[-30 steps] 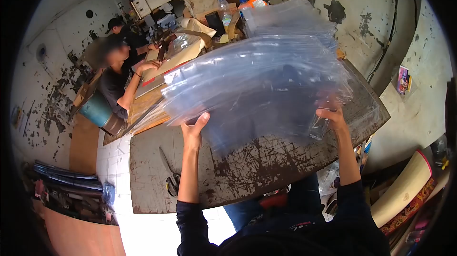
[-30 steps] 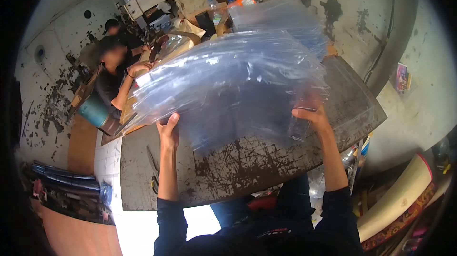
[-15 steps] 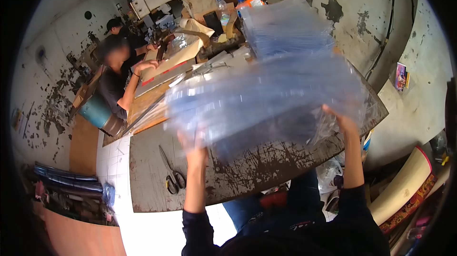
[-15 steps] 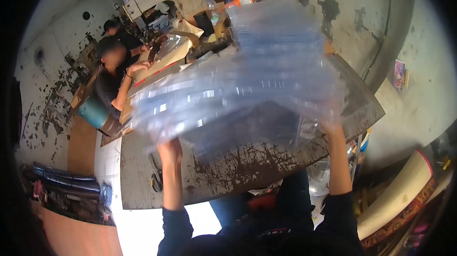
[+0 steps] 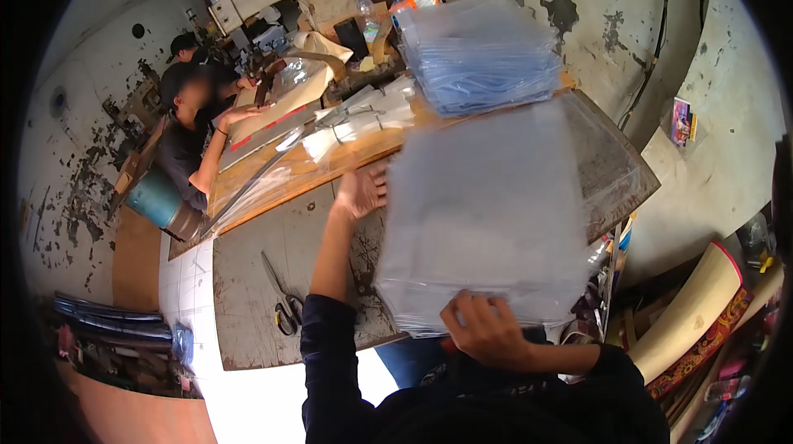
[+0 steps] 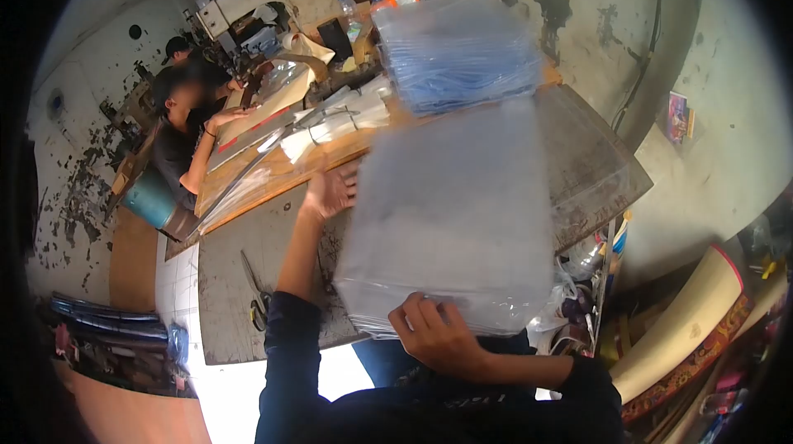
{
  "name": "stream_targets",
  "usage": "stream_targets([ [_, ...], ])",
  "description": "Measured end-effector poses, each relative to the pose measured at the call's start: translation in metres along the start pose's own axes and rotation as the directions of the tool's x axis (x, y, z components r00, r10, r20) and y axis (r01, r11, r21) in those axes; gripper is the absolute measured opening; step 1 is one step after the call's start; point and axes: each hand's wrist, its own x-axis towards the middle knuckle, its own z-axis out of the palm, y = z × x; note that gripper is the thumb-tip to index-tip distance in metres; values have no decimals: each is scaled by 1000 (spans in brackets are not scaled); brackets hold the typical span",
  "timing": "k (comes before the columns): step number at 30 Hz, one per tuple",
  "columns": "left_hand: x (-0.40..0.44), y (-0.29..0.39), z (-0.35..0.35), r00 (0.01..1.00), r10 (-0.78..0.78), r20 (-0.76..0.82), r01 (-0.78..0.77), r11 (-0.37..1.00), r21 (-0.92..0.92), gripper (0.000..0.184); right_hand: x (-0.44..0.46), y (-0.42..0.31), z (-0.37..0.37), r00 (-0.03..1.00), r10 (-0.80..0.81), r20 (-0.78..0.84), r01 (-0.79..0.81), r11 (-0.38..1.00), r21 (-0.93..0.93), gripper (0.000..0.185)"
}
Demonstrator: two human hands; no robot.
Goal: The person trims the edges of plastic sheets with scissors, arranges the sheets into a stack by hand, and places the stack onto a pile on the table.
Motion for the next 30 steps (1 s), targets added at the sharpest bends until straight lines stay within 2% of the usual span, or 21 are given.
stream_targets([
  [1, -2, -6, 0, 1000, -10, -11, 10, 1000, -8, 60, -3, -2, 6, 1000, 0, 10, 0, 1000, 14, 15],
  [3, -2, -16, 4, 985, 141, -99, -119, 972, 201, 67, -12, -1, 15, 961, -99, 259, 44, 977, 210, 30],
  [4, -4, -13, 10, 991, 114, -65, -83, 928, 363, 68, -3, 15, -4, 874, -206, 439, 14, 916, 401, 47],
  [5, -9, -14, 20, 992, 106, -73, -74, 933, 353, 68, 2, 36, -6, 868, -301, 395, 15, 811, 585, 52],
  [6, -13, -14, 34, 950, 203, -236, -46, 841, 540, 67, 9, 59, -7, 861, -383, 333, 15, 675, 738, 57],
  [7, -16, -11, 47, 873, 329, -361, 18, 718, 695, 66, 21, 83, -10, 889, -339, 307, 47, 735, 676, 58],
  [8, -25, -11, 53, 871, 333, -360, 6, 726, 687, 66, 34, 109, -11, 914, -300, 275, 77, 791, 607, 59],
  [10, -66, -28, 57, 715, 669, -202, -174, 450, 876, 59, 61, 165, 15, 928, -193, 319, 14, 873, 488, 60],
  [12, -126, -57, 82, 598, 769, -226, -290, 471, 833, 51, 83, 222, 60, 916, -124, 382, -122, 821, 558, 59],
  [14, -191, -91, 105, 540, 802, -256, -6, 308, 951, 28, 93, 256, 120, 871, 48, 488, -347, 765, 543, 62],
  [15, -220, -110, 108, 646, 646, -408, 73, 479, 875, 32, 103, 257, 134, 878, 32, 478, -331, 761, 557, 62],
  [16, -239, -130, 114, 723, 554, -413, -69, 652, 755, 43, 111, 255, 147, 793, 5, 610, -407, 749, 523, 63],
  [17, -252, -157, 106, 844, 347, -410, -66, 824, 562, 49, 116, 250, 156, 684, -28, 729, -478, 738, 476, 64],
  [19, -243, -209, 110, 954, 134, -267, -26, 927, 374, 56, 127, 230, 166, 722, -147, 676, -392, 718, 575, 64],
  [20, -231, -225, 123, 955, 182, -236, -64, 899, 433, 58, 132, 221, 169, 748, -244, 617, -308, 696, 649, 64],
  [22, -213, -241, 145, 954, 218, -208, -94, 872, 480, 64, 138, 215, 170, 731, -284, 620, -286, 697, 657, 64],
  [24, -198, -234, 160, 921, 115, -372, 92, 865, 494, 72, 142, 214, 166, 729, -297, 617, -264, 709, 654, 63],
  [25, -192, -240, 157, 923, 113, -367, 91, 864, 495, 72, 146, 215, 158, 730, -292, 619, -267, 711, 651, 63],
  [27, -178, -246, 144, 887, 95, -453, -88, 995, 38, 72, 151, 218, 144, 470, -308, 827, -559, 622, 549, 60],
  [28, -177, -242, 144, 894, 59, -444, -156, 970, -185, 73, 145, 217, 149, 427, -277, 861, -657, 560, 506, 55],
  [30, -184, -228, 152, 857, 38, -513, -99, 991, -93, 70, 130, 223, 153, 437, -357, 825, -683, 466, 563, 54],
])
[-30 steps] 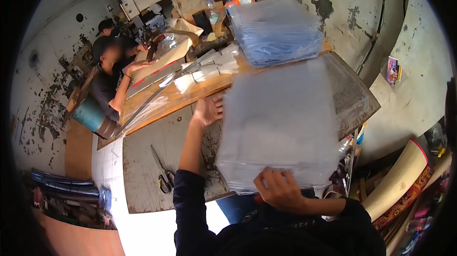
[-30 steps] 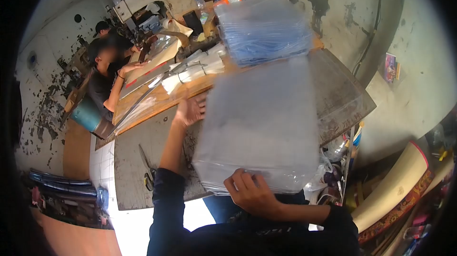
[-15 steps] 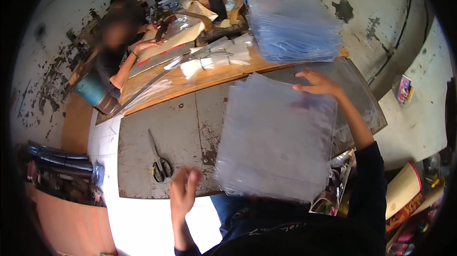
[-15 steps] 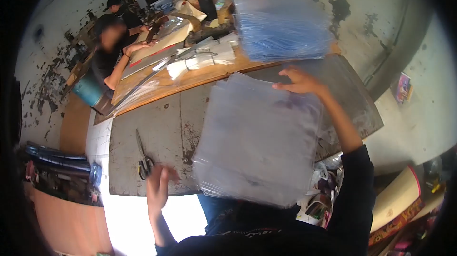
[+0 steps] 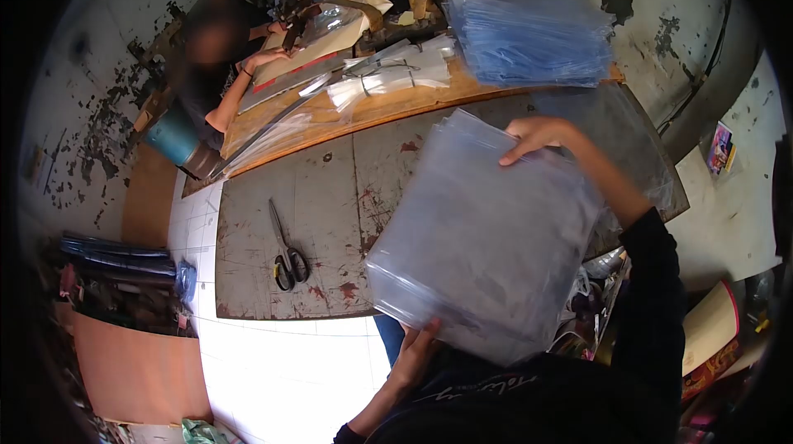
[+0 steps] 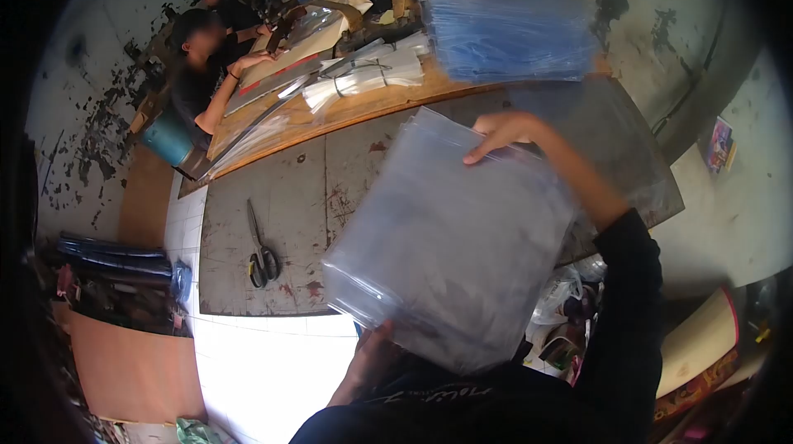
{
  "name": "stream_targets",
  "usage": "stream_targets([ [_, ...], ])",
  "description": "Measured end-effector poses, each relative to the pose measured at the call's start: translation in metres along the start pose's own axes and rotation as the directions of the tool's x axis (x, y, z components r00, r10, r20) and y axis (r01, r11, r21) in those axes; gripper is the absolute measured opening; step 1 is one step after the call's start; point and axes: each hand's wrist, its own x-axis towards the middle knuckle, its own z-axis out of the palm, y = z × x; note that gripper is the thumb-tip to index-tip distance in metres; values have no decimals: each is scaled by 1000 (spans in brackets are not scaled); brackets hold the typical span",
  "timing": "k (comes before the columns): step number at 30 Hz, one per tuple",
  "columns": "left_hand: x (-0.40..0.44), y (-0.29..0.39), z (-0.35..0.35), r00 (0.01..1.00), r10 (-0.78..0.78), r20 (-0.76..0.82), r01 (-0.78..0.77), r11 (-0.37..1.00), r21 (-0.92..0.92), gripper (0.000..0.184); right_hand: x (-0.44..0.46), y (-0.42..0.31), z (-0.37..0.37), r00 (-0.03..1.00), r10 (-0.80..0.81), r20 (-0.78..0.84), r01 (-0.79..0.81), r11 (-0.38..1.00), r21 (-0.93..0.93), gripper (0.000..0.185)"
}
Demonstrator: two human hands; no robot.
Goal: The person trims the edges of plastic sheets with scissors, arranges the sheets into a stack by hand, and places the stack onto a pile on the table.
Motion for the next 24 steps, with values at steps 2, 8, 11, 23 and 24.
stream_targets([
  [2, -4, 10, -2, 997, 2, -78, 6, 995, 103, 67, -8, 10, 4, 996, -67, 55, 62, 995, 83, 54],
  [8, -9, 79, -16, 778, 624, -69, -555, 736, 387, 61, -60, -23, 28, 917, -179, -357, 316, 872, 374, 51],
  [11, 7, 144, 2, 430, 900, -77, -718, 392, 576, 55, -75, -44, 33, 669, -236, -705, 577, 763, 292, 48],
  [23, 67, 200, -25, 408, 912, -32, -880, 402, 254, 54, -61, -28, 93, 369, -67, -927, 768, 583, 264, 52],
  [24, 65, 201, -19, 403, 905, -135, -867, 425, 262, 52, -62, -30, 91, 372, -60, -926, 765, 585, 269, 52],
])
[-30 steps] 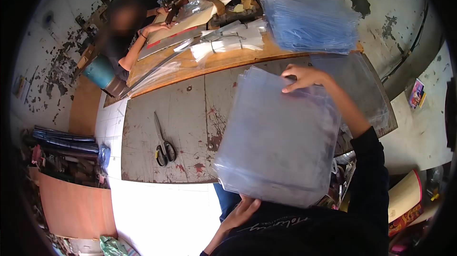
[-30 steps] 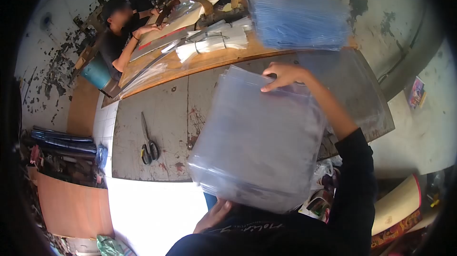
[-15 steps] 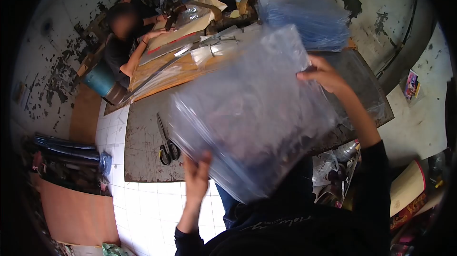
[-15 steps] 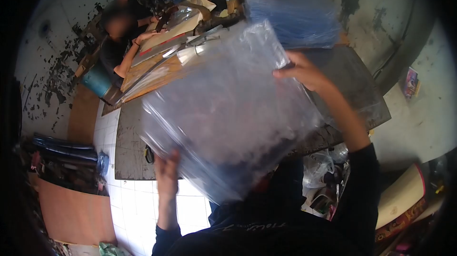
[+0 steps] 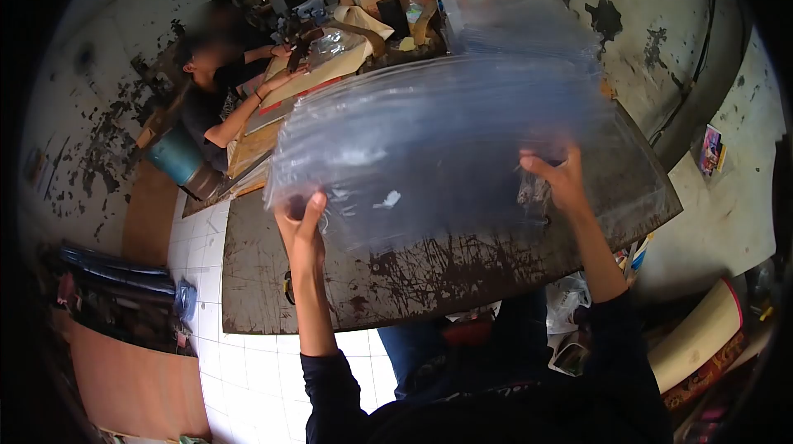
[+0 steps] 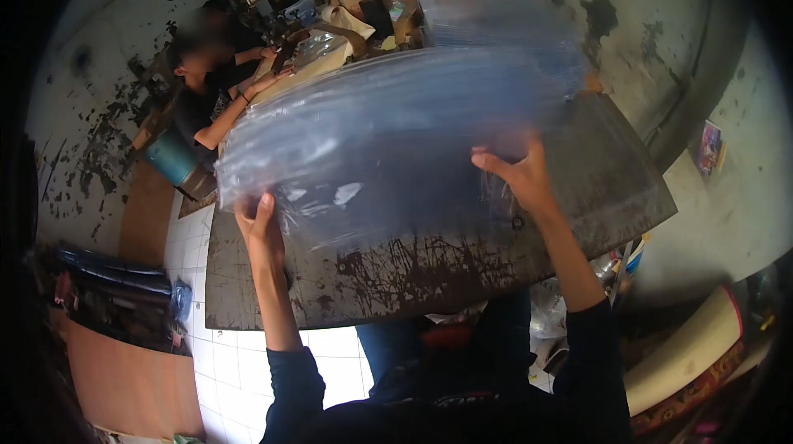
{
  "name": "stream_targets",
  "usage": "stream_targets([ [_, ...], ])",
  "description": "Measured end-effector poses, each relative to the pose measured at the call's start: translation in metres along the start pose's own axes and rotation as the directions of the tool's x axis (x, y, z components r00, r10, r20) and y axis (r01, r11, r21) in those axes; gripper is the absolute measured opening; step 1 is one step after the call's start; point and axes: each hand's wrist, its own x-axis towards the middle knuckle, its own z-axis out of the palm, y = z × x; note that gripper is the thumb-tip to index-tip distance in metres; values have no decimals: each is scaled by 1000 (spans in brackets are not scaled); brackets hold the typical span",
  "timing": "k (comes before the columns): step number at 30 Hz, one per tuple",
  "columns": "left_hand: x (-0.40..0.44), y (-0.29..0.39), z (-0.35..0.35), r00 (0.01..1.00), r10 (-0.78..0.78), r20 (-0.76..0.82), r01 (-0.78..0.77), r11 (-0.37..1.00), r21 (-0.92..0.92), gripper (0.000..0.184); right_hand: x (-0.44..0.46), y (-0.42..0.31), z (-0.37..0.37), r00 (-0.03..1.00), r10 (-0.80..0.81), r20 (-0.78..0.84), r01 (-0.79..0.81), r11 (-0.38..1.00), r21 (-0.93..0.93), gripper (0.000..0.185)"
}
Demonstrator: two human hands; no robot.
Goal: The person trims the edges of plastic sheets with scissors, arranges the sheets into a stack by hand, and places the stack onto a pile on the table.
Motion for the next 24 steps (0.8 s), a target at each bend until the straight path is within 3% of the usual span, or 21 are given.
stream_targets([
  [3, 6, 6, 2, 997, 45, 59, -48, 997, 59, 57, 14, -16, -1, 979, -177, 100, 186, 979, -86, 49],
  [5, 7, 1, -4, 996, 41, 80, -44, 998, 38, 60, 13, -18, -5, 977, -193, 87, 201, 974, -102, 36],
  [7, 7, -21, -28, 977, -111, 183, 96, 991, 91, 53, -1, -18, -8, 995, -85, 52, 89, 992, -86, 31],
  [8, 3, -34, -32, 976, -110, 191, 81, 985, 153, 57, -8, -16, -6, 1000, 9, 15, -8, 998, -60, 26],
  [9, 3, -45, -40, 955, -97, 281, 2, 947, 322, 58, -12, -10, -4, 1000, 3, 19, -1, 998, -56, 26],
  [11, -1, -56, -31, 955, -123, 269, 67, 976, 209, 58, -20, 4, -2, 981, -194, 2, 194, 977, -88, 33],
  [12, -2, -54, -27, 954, -133, 268, 75, 974, 214, 58, -24, 2, -3, 983, -184, 1, 184, 979, -88, 33],
  [14, 6, -35, -11, 989, 32, 145, -93, 897, 432, 55, -25, -18, -5, 992, 11, -124, -43, 964, -261, 39],
  [15, 8, -12, -2, 983, -53, 175, -16, 929, 369, 57, -22, -41, -4, 992, 3, -130, -37, 964, -262, 39],
  [17, 19, 15, 10, 978, -106, 181, 30, 926, 377, 56, -18, -83, -3, 972, 216, -87, -233, 927, -293, 38],
  [18, 23, 26, 15, 937, -286, 201, 205, 916, 345, 56, -13, -81, -7, 966, 241, -94, -258, 921, -293, 38],
  [19, 29, 31, 20, 862, -455, 223, 377, 870, 316, 56, -4, -76, -17, 939, 343, 38, -325, 916, -234, 40],
  [20, 39, 19, 18, 796, -522, 305, 393, 830, 396, 55, 4, -71, -26, 890, 422, 174, -392, 902, -182, 42],
  [21, 56, -28, -2, 722, -614, 319, 423, 756, 500, 60, 13, -51, -33, 883, 438, 169, -409, 894, -183, 42],
  [23, 47, -73, -1, 611, -724, 321, 430, 643, 634, 67, 15, 10, -46, 804, 582, 120, -475, 751, -458, 52],
  [24, 36, -79, -5, 594, -742, 312, 444, 625, 642, 67, 4, 25, -50, 790, 602, 115, -497, 739, -455, 52],
])
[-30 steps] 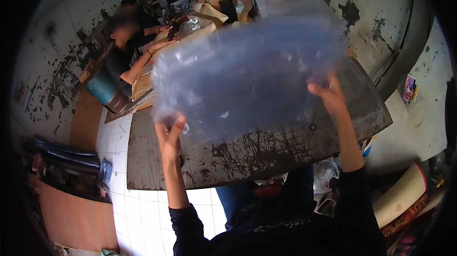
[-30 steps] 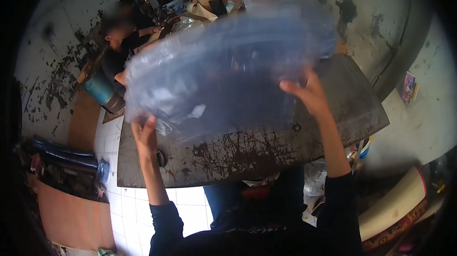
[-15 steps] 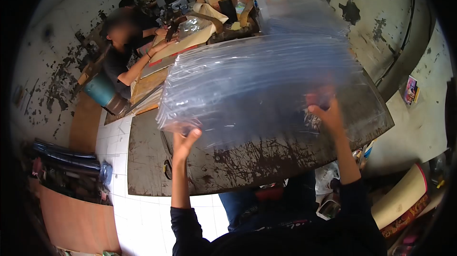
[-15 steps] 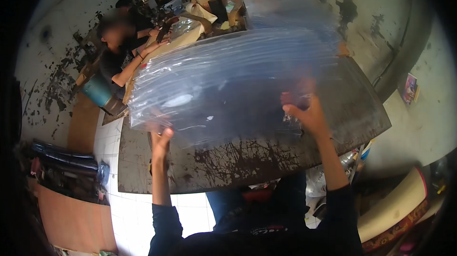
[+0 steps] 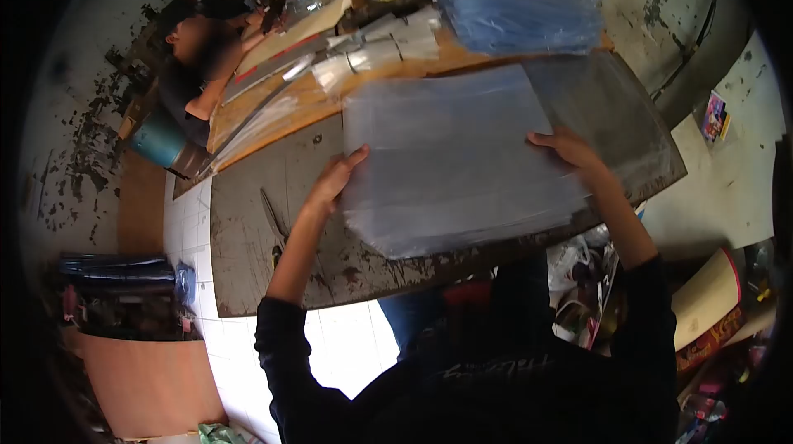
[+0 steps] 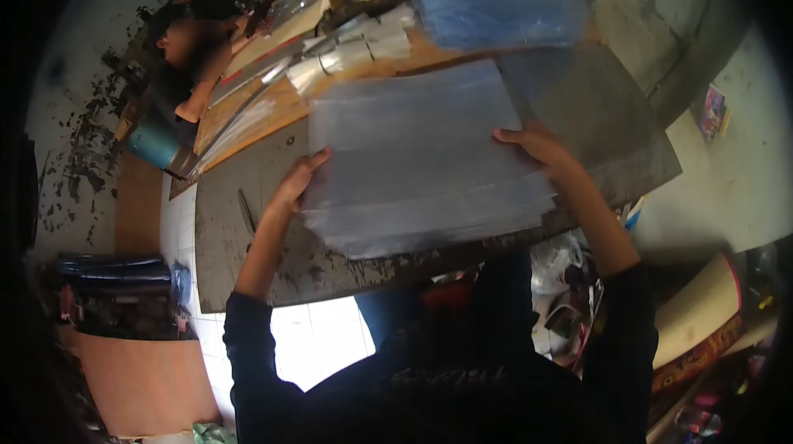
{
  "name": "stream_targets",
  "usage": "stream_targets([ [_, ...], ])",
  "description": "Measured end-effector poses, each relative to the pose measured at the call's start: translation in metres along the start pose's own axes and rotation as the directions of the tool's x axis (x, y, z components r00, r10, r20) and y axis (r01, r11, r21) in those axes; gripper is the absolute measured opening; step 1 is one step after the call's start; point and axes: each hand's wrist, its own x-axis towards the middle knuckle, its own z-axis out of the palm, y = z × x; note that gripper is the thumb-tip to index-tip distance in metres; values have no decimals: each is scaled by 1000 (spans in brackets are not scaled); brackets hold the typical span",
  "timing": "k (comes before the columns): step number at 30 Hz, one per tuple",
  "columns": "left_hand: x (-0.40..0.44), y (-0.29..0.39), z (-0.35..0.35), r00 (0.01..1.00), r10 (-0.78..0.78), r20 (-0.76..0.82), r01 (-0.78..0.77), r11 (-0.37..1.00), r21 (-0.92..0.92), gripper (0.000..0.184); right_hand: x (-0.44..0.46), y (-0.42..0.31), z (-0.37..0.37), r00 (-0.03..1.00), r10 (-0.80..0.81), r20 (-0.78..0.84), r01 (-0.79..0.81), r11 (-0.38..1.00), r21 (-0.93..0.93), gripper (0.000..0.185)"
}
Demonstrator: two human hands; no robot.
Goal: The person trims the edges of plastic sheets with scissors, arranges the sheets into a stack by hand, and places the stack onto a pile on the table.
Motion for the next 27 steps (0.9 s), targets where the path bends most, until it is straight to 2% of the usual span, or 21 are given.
stream_targets([
  [2, 1, -5, 5, 998, -52, 46, 58, 985, -163, 75, 4, 17, 2, 996, 87, 12, -87, 956, 278, 63],
  [3, -7, -3, 7, 997, -60, 50, 67, 985, -161, 75, -2, 17, 1, 995, 96, 14, -96, 955, 281, 63],
  [5, -36, 6, 8, 995, -60, 80, 77, 970, -230, 80, -24, 14, 2, 998, -14, 66, -14, 910, 415, 71],
  [6, -43, 6, 10, 995, -58, 80, 75, 971, -228, 80, -28, 10, 4, 998, -17, 65, -11, 909, 417, 71],
  [8, -53, 5, 19, 985, -120, 126, 145, 966, -214, 80, -30, 1, 7, 995, 97, 36, -103, 926, 363, 74],
  [12, -48, 3, 24, 983, -50, 178, 98, 958, -270, 78, -21, 1, 3, 997, 38, 68, -56, 955, 292, 70],
  [14, -52, 4, 25, 997, 71, 40, -60, 973, -221, 79, -21, 7, 5, 998, 56, 19, -59, 964, 260, 77],
  [18, -74, 28, 21, 983, 173, 55, -159, 967, -200, 81, -42, -20, -6, 993, -89, 78, 61, 949, 308, 79],
  [20, -93, 53, 18, 947, 320, -10, -317, 934, -163, 79, -54, -40, -13, 973, -230, -13, 224, 931, 289, 80],
  [21, -101, 67, 17, 927, 370, -63, -375, 916, -144, 76, -55, -55, -21, 966, -256, -26, 253, 925, 283, 80],
  [23, -109, 105, 17, 890, 426, -160, -447, 884, -134, 75, -63, -84, -36, 903, -413, -118, 428, 884, 189, 81],
  [24, -108, 127, 16, 867, 463, -185, -486, 867, -106, 74, -63, -106, -48, 906, -405, -119, 422, 878, 227, 79],
  [26, -86, 169, 9, 830, 522, -197, -543, 837, -69, 70, -53, -151, -77, 867, -462, -186, 484, 871, 91, 75],
  [27, -69, 191, 6, 817, 547, -186, -565, 823, -61, 68, -33, -167, -100, 833, -527, -169, 547, 831, 104, 70],
])
